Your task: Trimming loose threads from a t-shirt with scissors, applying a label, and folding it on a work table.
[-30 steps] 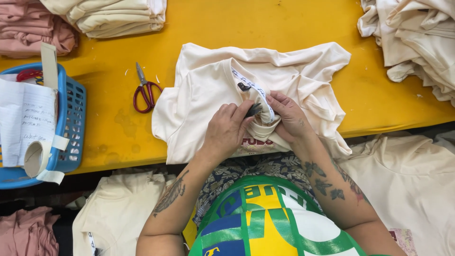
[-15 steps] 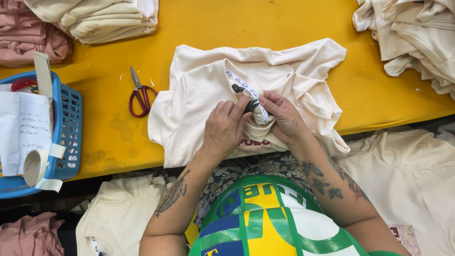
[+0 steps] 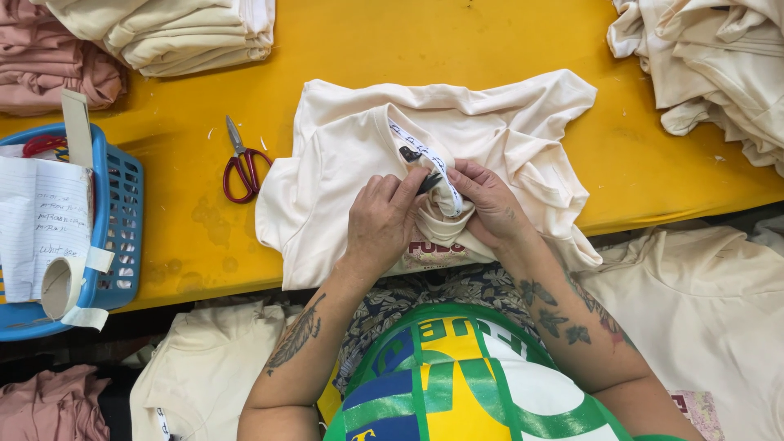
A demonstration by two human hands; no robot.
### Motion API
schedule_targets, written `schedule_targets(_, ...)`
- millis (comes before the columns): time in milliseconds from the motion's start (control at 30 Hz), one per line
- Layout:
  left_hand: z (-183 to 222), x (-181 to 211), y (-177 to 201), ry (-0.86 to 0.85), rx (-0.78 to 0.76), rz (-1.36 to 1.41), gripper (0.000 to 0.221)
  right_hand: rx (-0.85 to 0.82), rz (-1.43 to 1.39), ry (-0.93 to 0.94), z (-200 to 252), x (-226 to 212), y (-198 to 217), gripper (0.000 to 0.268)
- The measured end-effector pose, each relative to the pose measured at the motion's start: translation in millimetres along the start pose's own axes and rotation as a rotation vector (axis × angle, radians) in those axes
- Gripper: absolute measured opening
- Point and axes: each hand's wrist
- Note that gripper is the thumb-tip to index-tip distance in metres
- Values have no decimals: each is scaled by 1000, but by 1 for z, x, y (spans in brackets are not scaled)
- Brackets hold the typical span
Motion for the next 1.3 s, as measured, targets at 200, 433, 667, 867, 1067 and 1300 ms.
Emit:
schedule_targets(200,2,-1,-3,-7,-12,-4,37,-2,1,-7,0,-2,0,26)
schedule_targets(433,3,-1,-6,14,-13,24,37,0,17,-4,-2,3,5,25)
schedule_targets(667,0,0,-6,-3,0,14,36,-10,15,3,-4,4,5,22)
schedule_targets(867,-1,-5,-8,-84,37,-29,33,-9,20,5,1,0,-1,19)
schedule_targets(1067,2,-7,-5,-60,67,-24,35,-7,15,3,1,2,2,22)
schedule_targets(1300,-2,-3,-7,-56,76,-16,39,-11,12,8,1,0,0,23)
Point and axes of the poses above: each hand's wrist, its own z-axis away from the middle knuckle, its own y-axis out of the back of the hand, x = y × z, and after that the axes turned 3 degrees about x, right-handed
